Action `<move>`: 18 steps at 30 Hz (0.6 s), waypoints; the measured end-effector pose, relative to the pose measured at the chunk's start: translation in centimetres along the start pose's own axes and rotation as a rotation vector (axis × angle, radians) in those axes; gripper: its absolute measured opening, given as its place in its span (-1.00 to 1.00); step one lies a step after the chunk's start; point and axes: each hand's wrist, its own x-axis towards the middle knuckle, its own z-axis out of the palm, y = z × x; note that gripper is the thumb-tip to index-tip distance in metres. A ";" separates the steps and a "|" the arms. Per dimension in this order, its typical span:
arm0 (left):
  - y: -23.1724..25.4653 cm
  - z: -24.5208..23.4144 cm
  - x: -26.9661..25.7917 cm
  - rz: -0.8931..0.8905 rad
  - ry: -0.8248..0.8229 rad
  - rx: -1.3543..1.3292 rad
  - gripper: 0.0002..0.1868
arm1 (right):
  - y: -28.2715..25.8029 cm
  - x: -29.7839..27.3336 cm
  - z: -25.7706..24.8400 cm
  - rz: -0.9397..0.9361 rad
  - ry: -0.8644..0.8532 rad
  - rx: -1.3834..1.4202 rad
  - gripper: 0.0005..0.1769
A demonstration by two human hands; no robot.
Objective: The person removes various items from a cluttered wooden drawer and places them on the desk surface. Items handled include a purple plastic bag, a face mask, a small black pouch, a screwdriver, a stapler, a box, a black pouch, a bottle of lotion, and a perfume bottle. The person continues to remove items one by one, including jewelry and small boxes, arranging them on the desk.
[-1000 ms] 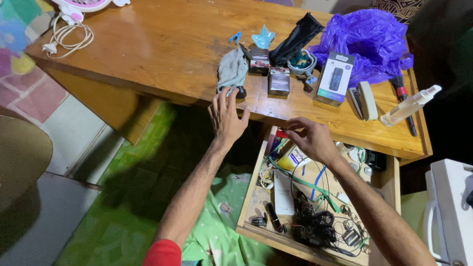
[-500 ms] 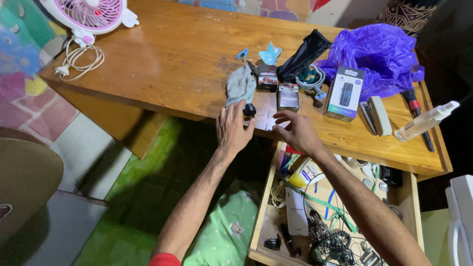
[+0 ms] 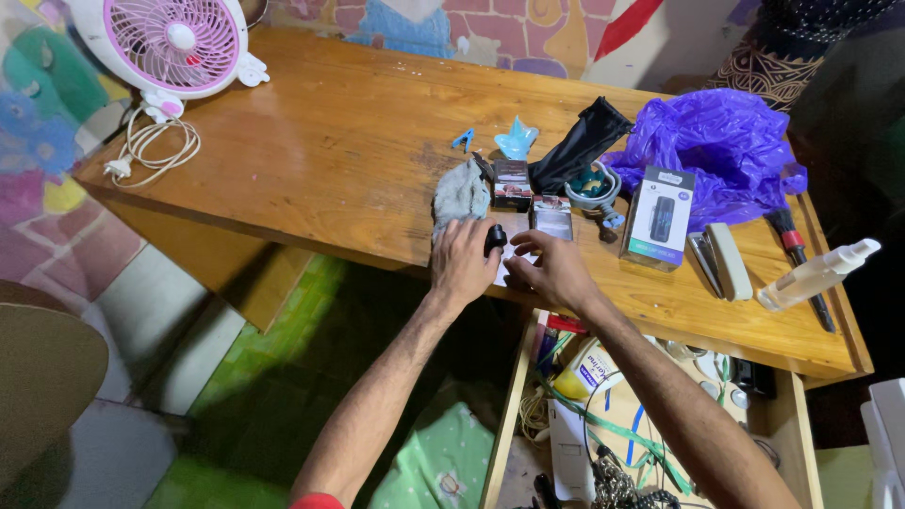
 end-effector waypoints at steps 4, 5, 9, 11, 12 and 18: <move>-0.6 1.3 1.6 0.006 -0.013 0.014 -0.56 | 0.3 0.5 -0.1 -0.015 -0.002 0.033 -0.54; -0.9 1.7 1.9 0.004 -0.028 0.017 -0.57 | 0.4 0.5 -0.2 -0.018 -0.009 0.040 -0.55; -1.7 3.1 3.5 -0.078 -0.148 0.021 -0.57 | 0.5 0.5 -1.0 0.011 -0.046 0.071 -0.58; -2.0 3.5 4.3 -0.161 -0.207 0.003 -0.59 | 0.4 0.5 -1.2 0.043 -0.054 0.079 -0.59; -2.0 3.6 4.6 -0.207 -0.222 -0.015 -0.61 | 0.4 0.4 -1.4 0.057 -0.050 0.079 -0.60; -2.0 3.9 6.7 -0.362 -0.235 -0.088 -0.57 | 0.2 0.3 -1.9 0.060 -0.025 0.074 -0.61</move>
